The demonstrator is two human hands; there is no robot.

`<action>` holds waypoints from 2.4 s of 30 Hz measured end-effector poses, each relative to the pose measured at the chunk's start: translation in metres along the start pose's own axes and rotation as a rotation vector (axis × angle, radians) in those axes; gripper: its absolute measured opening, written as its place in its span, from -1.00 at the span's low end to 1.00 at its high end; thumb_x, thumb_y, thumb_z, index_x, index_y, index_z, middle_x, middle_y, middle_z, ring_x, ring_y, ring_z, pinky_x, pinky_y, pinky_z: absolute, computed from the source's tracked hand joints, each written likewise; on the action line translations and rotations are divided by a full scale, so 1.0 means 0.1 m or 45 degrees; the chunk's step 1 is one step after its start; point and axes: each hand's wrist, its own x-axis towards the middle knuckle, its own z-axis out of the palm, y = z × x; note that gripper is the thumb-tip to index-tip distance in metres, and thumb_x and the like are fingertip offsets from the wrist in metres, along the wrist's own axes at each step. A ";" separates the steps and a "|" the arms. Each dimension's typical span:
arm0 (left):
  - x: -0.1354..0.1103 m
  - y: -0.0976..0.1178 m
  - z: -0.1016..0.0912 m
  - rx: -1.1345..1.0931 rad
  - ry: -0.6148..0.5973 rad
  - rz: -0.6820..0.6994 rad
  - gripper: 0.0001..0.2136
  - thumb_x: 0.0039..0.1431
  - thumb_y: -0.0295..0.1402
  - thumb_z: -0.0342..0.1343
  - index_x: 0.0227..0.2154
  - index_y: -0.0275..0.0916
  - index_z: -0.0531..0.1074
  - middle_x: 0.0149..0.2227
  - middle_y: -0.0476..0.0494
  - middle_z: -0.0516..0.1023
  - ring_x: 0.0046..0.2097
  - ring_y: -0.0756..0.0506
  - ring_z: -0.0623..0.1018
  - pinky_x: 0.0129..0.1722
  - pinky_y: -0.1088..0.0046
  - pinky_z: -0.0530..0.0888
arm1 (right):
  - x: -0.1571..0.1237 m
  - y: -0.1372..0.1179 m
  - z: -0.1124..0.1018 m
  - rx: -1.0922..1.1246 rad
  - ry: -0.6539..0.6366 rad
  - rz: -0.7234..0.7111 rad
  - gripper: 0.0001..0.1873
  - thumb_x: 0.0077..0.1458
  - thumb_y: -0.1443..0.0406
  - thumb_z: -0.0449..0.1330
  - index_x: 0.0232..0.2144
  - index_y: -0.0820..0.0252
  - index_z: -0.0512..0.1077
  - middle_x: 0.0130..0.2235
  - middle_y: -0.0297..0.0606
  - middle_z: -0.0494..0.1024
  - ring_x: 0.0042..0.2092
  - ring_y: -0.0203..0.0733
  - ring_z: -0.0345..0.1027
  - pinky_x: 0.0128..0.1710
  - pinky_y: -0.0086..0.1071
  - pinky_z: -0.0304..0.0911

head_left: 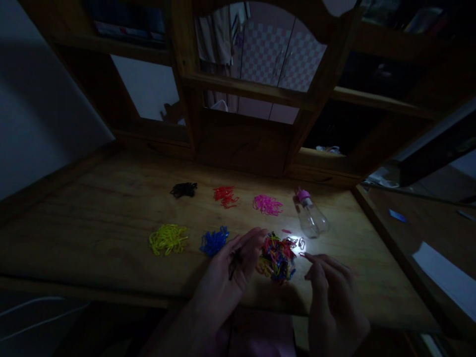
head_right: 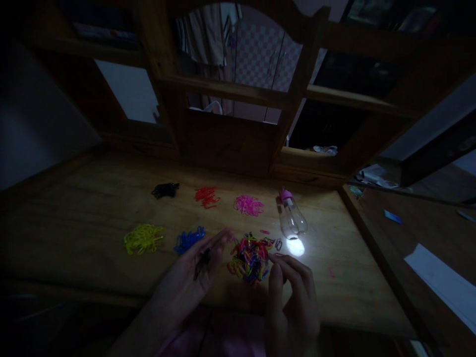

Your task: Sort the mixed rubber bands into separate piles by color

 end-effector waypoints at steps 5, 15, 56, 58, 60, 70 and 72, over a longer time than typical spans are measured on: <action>-0.25 0.52 -0.19 -0.029 -0.170 0.322 -0.64 0.38 -0.57 -0.35 -0.24 -0.35 0.39 -0.66 0.12 0.40 -0.80 0.18 0.26 -0.80 0.74 0.22 | -0.04 0.07 0.01 -0.046 0.014 0.024 -0.83 0.21 0.27 0.16 -0.27 0.18 0.54 -0.16 -0.19 0.50 -0.13 -0.13 0.38 -0.10 -0.24 0.22; 0.39 2.31 0.06 0.274 0.115 0.692 -0.65 0.26 -0.50 -0.24 -0.04 -0.42 0.38 -0.18 -0.32 0.59 -0.11 -0.15 0.59 -0.19 0.33 0.58 | 0.02 0.24 -0.04 -0.164 0.018 -0.154 -0.84 0.21 0.28 0.16 -0.26 0.23 0.52 -0.18 -0.16 0.48 -0.15 -0.15 0.37 -0.18 -0.31 0.23; 0.95 0.24 0.34 3.010 -1.107 0.472 -0.74 0.12 -0.09 0.20 -0.35 -0.19 0.49 -0.23 -0.08 0.40 -0.10 -0.13 0.36 -0.11 0.34 0.28 | 0.06 0.75 -0.23 0.028 -0.108 0.246 -0.80 0.21 0.21 0.12 -0.30 0.15 0.52 -0.17 -0.20 0.49 -0.15 -0.16 0.41 -0.20 -0.34 0.32; 0.97 0.30 0.39 2.950 -1.147 0.410 -0.73 0.10 -0.07 0.21 -0.32 -0.17 0.52 -0.25 -0.07 0.42 -0.13 -0.11 0.39 -0.14 0.37 0.30 | 0.06 0.75 -0.23 0.041 -0.118 0.250 -0.80 0.21 0.21 0.13 -0.29 0.15 0.53 -0.17 -0.20 0.49 -0.15 -0.16 0.41 -0.20 -0.34 0.33; 1.00 0.37 0.45 2.881 -1.181 0.373 -0.73 0.10 -0.06 0.20 -0.27 -0.14 0.55 -0.25 -0.07 0.45 -0.16 -0.09 0.42 -0.16 0.38 0.32 | 0.07 0.74 -0.23 0.037 -0.117 0.247 -0.81 0.21 0.22 0.14 -0.29 0.15 0.53 -0.17 -0.20 0.49 -0.15 -0.17 0.41 -0.20 -0.34 0.33; 1.22 0.23 0.45 2.959 -1.238 0.517 -0.86 0.19 -0.26 0.15 -0.29 -0.21 0.51 -0.23 -0.10 0.46 -0.10 -0.13 0.40 -0.09 0.31 0.32 | 0.06 0.74 -0.22 -0.010 -0.098 0.222 -0.82 0.22 0.24 0.13 -0.29 0.16 0.51 -0.17 -0.20 0.48 -0.15 -0.17 0.40 -0.19 -0.32 0.31; 1.20 0.19 0.45 2.986 -1.262 0.506 -0.86 0.21 -0.26 0.13 -0.30 -0.22 0.47 -0.23 -0.10 0.46 -0.11 -0.13 0.39 -0.08 0.31 0.32 | 0.05 0.74 -0.22 0.001 -0.099 0.216 -0.83 0.22 0.24 0.13 -0.29 0.16 0.51 -0.17 -0.19 0.48 -0.14 -0.16 0.39 -0.19 -0.31 0.32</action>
